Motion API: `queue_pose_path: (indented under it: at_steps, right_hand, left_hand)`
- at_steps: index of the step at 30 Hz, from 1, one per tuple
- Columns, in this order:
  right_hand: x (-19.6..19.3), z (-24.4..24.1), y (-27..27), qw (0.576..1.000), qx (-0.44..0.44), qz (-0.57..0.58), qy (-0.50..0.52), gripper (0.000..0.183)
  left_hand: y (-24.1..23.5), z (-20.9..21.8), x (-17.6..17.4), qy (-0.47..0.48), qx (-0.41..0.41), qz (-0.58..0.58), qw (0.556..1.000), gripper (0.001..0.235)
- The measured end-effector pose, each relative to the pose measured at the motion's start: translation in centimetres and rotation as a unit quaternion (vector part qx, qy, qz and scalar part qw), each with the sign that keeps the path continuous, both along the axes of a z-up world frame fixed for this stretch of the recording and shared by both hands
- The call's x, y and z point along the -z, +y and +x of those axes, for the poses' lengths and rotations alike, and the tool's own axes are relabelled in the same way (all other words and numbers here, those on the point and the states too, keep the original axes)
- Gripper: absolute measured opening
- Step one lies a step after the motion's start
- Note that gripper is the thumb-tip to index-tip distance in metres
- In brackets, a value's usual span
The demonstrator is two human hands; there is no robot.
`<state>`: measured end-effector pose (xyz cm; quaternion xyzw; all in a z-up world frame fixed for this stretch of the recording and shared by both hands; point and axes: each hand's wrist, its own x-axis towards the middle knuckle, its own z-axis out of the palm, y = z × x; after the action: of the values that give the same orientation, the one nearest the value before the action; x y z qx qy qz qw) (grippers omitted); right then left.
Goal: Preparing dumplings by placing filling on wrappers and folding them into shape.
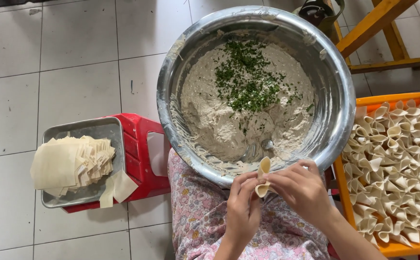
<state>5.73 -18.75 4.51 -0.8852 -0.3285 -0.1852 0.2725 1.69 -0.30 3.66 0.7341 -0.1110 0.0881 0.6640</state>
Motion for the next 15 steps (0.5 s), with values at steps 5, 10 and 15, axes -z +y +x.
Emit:
queue_pose_path:
  at_steps: [5,10,15]
  right_hand:
    - [0.5,0.3,0.0,0.999,0.010,-0.002,0.046,0.027]
    - [1.6,0.7,-0.3,0.945,0.084,0.121,0.292,0.026]
    - [-2.2,2.0,1.4,0.663,0.282,0.310,0.620,0.030]
  left_hand:
    - [-0.3,-0.2,1.7,0.139,-0.030,-0.078,0.987,0.023]
    - [0.5,0.0,1.8,0.187,0.016,-0.188,0.964,0.034]
    - [0.6,0.1,0.9,0.164,0.069,-0.114,0.977,0.062]
